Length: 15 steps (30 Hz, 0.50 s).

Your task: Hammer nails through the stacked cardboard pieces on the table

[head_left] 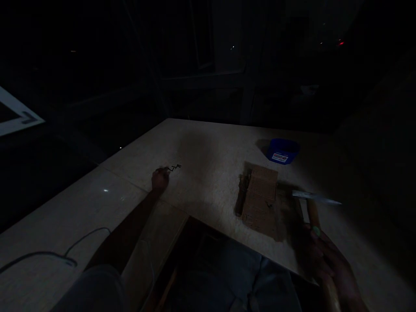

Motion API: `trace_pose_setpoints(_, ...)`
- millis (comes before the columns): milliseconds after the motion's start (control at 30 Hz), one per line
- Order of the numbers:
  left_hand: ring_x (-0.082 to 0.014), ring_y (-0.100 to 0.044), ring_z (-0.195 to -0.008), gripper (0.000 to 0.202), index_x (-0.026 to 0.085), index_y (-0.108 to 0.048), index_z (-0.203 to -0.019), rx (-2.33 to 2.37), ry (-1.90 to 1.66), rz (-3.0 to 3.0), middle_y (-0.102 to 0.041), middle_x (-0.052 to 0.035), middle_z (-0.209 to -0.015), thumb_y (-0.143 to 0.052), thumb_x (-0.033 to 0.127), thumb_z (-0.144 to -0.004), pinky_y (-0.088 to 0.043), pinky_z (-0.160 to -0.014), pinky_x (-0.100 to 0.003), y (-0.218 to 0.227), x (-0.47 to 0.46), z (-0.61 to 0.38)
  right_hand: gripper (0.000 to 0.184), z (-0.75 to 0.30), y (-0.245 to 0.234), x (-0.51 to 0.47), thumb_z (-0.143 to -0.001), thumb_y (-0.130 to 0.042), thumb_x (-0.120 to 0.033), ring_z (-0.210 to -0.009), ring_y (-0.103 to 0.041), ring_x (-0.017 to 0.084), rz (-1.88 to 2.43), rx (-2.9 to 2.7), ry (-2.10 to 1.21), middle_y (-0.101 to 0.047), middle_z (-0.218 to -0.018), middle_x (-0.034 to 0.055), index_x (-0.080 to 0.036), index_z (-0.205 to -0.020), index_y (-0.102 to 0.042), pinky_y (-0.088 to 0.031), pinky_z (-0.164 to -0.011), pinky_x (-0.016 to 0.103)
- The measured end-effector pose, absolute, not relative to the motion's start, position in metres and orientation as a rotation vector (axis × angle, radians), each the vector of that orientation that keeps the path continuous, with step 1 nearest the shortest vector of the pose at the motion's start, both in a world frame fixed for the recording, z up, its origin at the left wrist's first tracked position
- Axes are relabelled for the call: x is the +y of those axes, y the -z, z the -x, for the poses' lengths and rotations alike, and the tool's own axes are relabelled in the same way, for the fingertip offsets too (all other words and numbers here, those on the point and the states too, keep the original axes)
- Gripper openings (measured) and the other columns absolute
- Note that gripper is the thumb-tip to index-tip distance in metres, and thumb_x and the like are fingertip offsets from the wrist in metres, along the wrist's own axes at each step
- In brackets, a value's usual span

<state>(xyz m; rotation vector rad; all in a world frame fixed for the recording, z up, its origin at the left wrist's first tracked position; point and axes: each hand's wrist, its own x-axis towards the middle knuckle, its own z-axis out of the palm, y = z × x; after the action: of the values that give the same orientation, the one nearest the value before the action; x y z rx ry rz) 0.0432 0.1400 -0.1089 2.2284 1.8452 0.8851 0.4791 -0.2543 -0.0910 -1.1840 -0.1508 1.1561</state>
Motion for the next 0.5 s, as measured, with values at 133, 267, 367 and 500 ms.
trace_pose_setpoints(133,-0.0289,-0.059,-0.117,0.029,0.014,-0.073,-0.102,1.771,-0.822,-2.28,-0.072,-0.0146,-0.114,-0.052,0.021,-0.084,-0.042,-0.107,-0.048,0.11,0.154,-0.035,0.05,-0.476,0.085,-0.255,-0.063,-0.089,-0.047,-0.029,-0.024,0.001,1.263,-0.16,-1.105,-0.041,-0.049,-0.0103,-0.024,-0.102,-0.066,-0.026,-0.025,0.012)
trace_pose_setpoints(267,-0.0272,-0.061,-0.111,0.022,0.016,-0.074,-0.087,1.708,-0.831,-2.288,-0.074,-0.0133,-0.104,-0.055,0.025,-0.083,-0.046,-0.104,-0.045,0.107,0.158,-0.03,0.049,-0.476,0.084,-0.255,-0.059,-0.09,-0.049,-0.031,-0.031,0.004,1.292,-0.174,-1.03,-0.044,-0.05,-0.008,-0.024,-0.096,-0.067,-0.03,-0.025,0.015)
trace_pose_setpoints(367,-0.0264,-0.063,-0.105,0.021,0.016,-0.073,-0.08,1.691,-0.894,-2.249,-0.074,-0.0129,-0.095,-0.055,0.027,-0.081,-0.048,-0.101,-0.043,0.102,0.154,-0.031,0.052,-0.477,0.085,-0.253,-0.057,-0.092,-0.047,-0.03,-0.028,0.003,1.272,-0.15,-1.03,-0.042,-0.049,-0.0091,-0.022,-0.095,-0.067,-0.028,-0.024,0.013)
trace_pose_setpoints(500,-0.0266,-0.066,-0.095,0.027,0.015,-0.07,-0.085,1.659,-1.037,-2.155,-0.073,-0.0127,-0.092,-0.051,0.036,-0.083,-0.053,-0.09,-0.044,0.092,0.136,-0.037,0.052,-0.477,0.088,-0.251,-0.061,-0.092,-0.043,-0.029,-0.023,0.0,1.194,-0.129,-1.086,-0.04,-0.047,-0.0123,-0.021,-0.1,-0.065,-0.026,-0.025,0.01)
